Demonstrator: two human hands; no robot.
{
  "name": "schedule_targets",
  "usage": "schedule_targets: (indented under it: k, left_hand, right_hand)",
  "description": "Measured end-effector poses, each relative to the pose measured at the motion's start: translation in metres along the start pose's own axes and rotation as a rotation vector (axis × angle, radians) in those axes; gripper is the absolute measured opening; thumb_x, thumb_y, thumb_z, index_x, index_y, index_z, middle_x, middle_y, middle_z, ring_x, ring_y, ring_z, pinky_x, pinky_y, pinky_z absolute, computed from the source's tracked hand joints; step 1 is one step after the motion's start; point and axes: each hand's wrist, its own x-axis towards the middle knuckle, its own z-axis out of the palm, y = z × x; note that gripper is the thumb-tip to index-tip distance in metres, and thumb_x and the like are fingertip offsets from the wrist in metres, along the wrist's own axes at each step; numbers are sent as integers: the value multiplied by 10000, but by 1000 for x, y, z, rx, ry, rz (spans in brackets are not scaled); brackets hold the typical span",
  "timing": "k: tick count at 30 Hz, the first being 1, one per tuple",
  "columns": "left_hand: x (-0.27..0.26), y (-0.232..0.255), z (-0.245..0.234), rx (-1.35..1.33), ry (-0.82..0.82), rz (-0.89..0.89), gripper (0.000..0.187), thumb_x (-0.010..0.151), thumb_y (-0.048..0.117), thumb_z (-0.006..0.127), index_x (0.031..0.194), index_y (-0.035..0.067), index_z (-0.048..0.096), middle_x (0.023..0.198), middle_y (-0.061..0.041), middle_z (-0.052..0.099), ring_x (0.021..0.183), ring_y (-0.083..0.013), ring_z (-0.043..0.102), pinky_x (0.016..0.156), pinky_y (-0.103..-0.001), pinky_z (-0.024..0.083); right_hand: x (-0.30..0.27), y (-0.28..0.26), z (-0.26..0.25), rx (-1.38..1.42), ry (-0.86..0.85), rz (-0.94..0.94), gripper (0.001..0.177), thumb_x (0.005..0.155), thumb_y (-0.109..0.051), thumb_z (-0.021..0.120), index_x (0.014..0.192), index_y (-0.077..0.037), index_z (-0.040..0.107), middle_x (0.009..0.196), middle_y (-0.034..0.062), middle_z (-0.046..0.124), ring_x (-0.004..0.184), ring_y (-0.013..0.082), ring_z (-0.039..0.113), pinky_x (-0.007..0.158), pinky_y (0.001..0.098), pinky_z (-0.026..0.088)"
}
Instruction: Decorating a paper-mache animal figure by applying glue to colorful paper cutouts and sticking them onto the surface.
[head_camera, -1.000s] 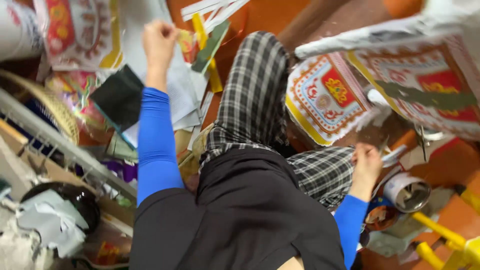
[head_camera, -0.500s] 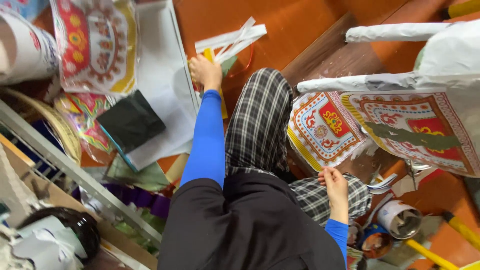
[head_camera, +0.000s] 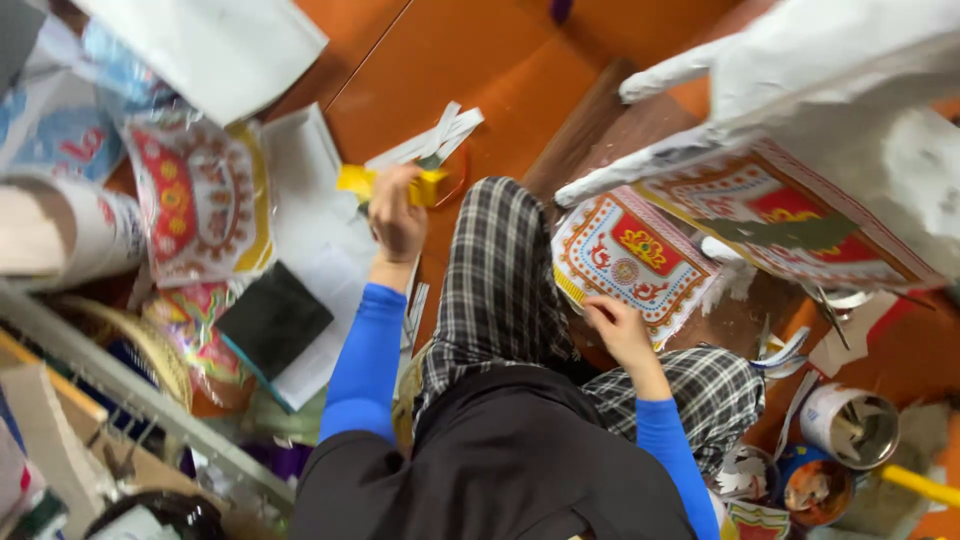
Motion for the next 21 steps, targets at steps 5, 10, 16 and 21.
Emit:
schedule_targets:
  k: [5, 10, 16, 21]
  left_hand:
    - [10, 112, 33, -691, -782, -581, 348, 863, -5, 818, 1150, 190, 842, 1020, -48, 852, 1037, -262, 807, 999, -384, 591]
    - [-35, 184, 75, -830, -1163, -608, 118, 936, 217, 864, 1017, 172, 791, 834, 11, 748, 805, -170, 651, 743, -329, 514]
    - [-90, 209, 91, -1006, -1613, -858, 303, 928, 223, 888, 1088, 0, 761, 870, -61, 680, 784, -172, 588, 710, -346, 500]
    - [-180, 164, 112, -951, -1876, -888, 237, 971, 146, 832, 1132, -19, 777, 959, -52, 741, 844, -158, 635, 794, -335, 549]
  right_hand:
    - [3, -137, 1, 11, 249, -394, 525, 946, -295, 871, 1396, -80, 706, 1237, 208, 707, 1215, 394, 698, 990, 510, 616]
    - [8, -150, -26, 222, 463, -341, 337, 923, -259, 913, 1201, -135, 769, 1107, 61, 739, 1096, 224, 707, 960, 422, 619]
    - [2, -61, -77, 408, 718, -104, 146, 1041, -227, 805, 1035, -86, 771, 864, 32, 723, 850, 108, 655, 763, 304, 582]
    - [12, 54, -107, 159, 895, -75, 116, 1051, -199, 791, 1011, -91, 804, 819, 116, 792, 810, 223, 782, 675, 338, 595]
